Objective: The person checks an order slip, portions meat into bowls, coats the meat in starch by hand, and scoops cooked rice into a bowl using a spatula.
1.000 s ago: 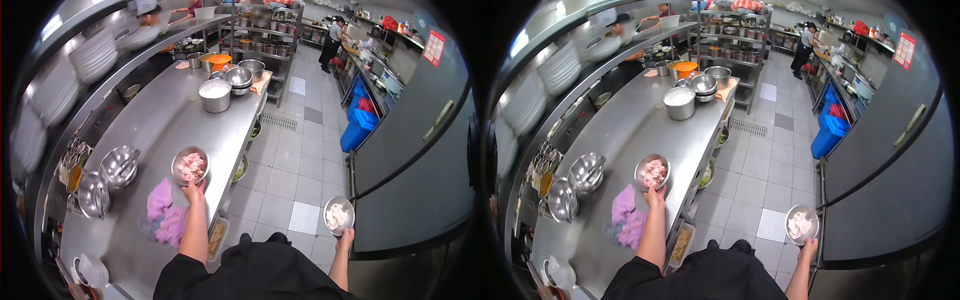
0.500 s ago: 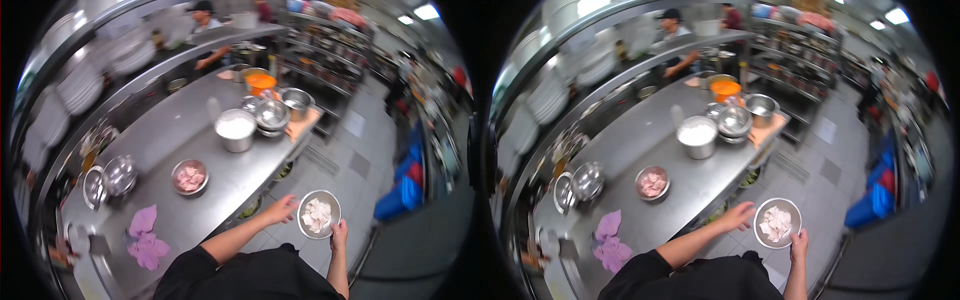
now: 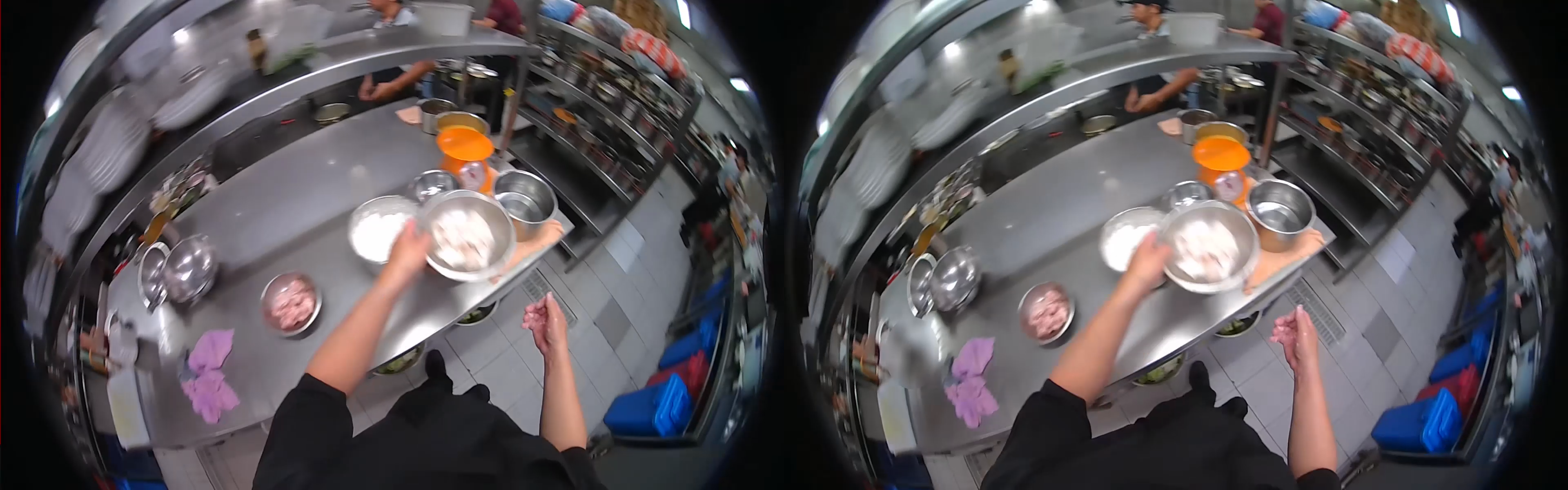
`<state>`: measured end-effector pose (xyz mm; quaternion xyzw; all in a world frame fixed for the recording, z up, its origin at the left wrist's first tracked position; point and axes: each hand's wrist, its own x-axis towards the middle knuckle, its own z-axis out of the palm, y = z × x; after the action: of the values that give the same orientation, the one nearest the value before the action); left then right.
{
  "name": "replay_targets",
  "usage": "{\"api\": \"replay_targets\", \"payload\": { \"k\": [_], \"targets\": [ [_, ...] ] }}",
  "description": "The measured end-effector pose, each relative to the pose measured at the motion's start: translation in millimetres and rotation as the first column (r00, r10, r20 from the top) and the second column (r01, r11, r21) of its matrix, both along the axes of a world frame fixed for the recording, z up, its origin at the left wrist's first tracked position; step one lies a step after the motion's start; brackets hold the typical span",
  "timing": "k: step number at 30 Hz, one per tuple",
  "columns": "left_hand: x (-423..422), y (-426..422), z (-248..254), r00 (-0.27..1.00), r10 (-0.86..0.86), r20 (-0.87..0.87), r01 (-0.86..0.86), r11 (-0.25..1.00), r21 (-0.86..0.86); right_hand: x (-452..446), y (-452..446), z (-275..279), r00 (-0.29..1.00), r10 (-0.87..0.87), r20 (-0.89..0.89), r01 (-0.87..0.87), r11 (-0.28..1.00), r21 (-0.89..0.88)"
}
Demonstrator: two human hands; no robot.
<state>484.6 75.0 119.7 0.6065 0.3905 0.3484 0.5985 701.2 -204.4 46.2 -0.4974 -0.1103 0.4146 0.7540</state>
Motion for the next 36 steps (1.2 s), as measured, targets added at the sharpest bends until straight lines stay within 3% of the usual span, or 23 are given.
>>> {"api": "replay_targets", "payload": {
  "k": [2,3,4,8,10,11,13,14,15,16,17,18,19,20,21,22,23,24,26,28,32,36],
  "targets": [
    [39,57,33,0.999,0.009,-0.051,-0.006,0.998,0.069,37,4,-19,0.999,-0.037,0.014,0.038,0.999,-0.019],
    [63,79,48,0.999,0.042,0.022,-0.041,0.999,-0.032,56,-9,-37,0.994,-0.112,0.014,0.113,0.989,-0.101],
    [91,111,45,0.993,0.055,0.109,-0.048,0.996,-0.071,72,-27,-56,0.983,-0.183,0.014,0.183,0.966,-0.183],
    [184,224,26,0.993,0.012,0.117,-0.008,0.999,-0.031,112,-128,-143,0.854,-0.52,0.006,0.474,0.773,-0.422],
    [211,259,13,0.995,0.096,0.023,-0.096,0.995,-0.021,112,-214,-209,0.821,-0.57,0.012,0.498,0.707,-0.502],
    [217,266,11,0.994,0.108,-0.006,-0.108,0.994,-0.004,89,-239,-204,0.823,-0.568,-0.005,0.483,0.704,-0.52],
    [229,276,5,0.992,0.116,-0.043,-0.117,0.993,-0.014,65,-302,-247,0.68,-0.731,-0.056,0.467,0.491,-0.735],
    [231,280,-2,0.988,0.129,-0.083,-0.132,0.991,-0.023,52,-327,-257,0.667,-0.744,-0.04,0.41,0.413,-0.813],
    [231,284,-7,0.986,0.14,-0.094,-0.144,0.989,-0.036,42,-344,-261,0.739,-0.674,0.009,0.333,0.353,-0.874],
    [232,287,-10,0.99,0.112,-0.084,-0.115,0.993,-0.034,34,-362,-268,0.878,-0.473,0.07,0.219,0.267,-0.939],
    [231,287,-14,0.994,0.082,-0.074,-0.085,0.996,-0.032,32,-382,-275,0.982,0.131,0.138,0.13,0.062,-0.99],
    [229,283,-15,0.992,0.091,-0.087,-0.094,0.995,-0.04,34,-393,-287,0.871,0.472,0.136,0.179,-0.046,-0.983],
    [229,281,-13,0.99,0.099,-0.1,-0.103,0.994,-0.036,38,-405,-300,0.745,0.652,0.141,0.252,-0.08,-0.964],
    [230,279,-13,0.988,0.108,-0.113,-0.112,0.993,-0.03,49,-413,-314,0.698,0.692,0.183,0.297,-0.047,-0.954],
    [230,280,-18,0.99,0.106,-0.094,-0.11,0.993,-0.039,71,-389,-303,0.79,0.581,0.196,0.244,-0.004,-0.97],
    [232,281,-22,0.988,0.116,-0.102,-0.12,0.992,-0.037,101,-358,-297,0.938,0.258,0.233,0.197,0.158,-0.968],
    [233,279,-24,0.987,0.135,-0.085,-0.14,0.989,-0.052,130,-324,-288,0.941,-0.299,0.16,0.279,0.411,-0.868],
    [233,277,-24,0.986,0.155,-0.068,-0.159,0.985,-0.065,163,-295,-278,0.87,-0.482,0.105,0.377,0.512,-0.772],
    [234,274,-23,0.981,0.18,-0.074,-0.185,0.981,-0.063,236,-238,-260,0.855,-0.506,0.113,0.462,0.644,-0.61],
    [234,267,-19,0.975,0.207,-0.081,-0.212,0.975,-0.063,303,-176,-225,0.83,-0.53,0.174,0.54,0.683,-0.492],
    [234,258,-6,0.939,0.299,-0.167,-0.309,0.951,-0.031,396,-70,-118,0.863,-0.434,0.258,0.49,0.843,-0.222],
    [232,250,-1,0.909,0.354,-0.219,-0.36,0.933,0.012,429,22,-38,0.897,-0.358,0.26,0.39,0.917,-0.081]
  ]
}}
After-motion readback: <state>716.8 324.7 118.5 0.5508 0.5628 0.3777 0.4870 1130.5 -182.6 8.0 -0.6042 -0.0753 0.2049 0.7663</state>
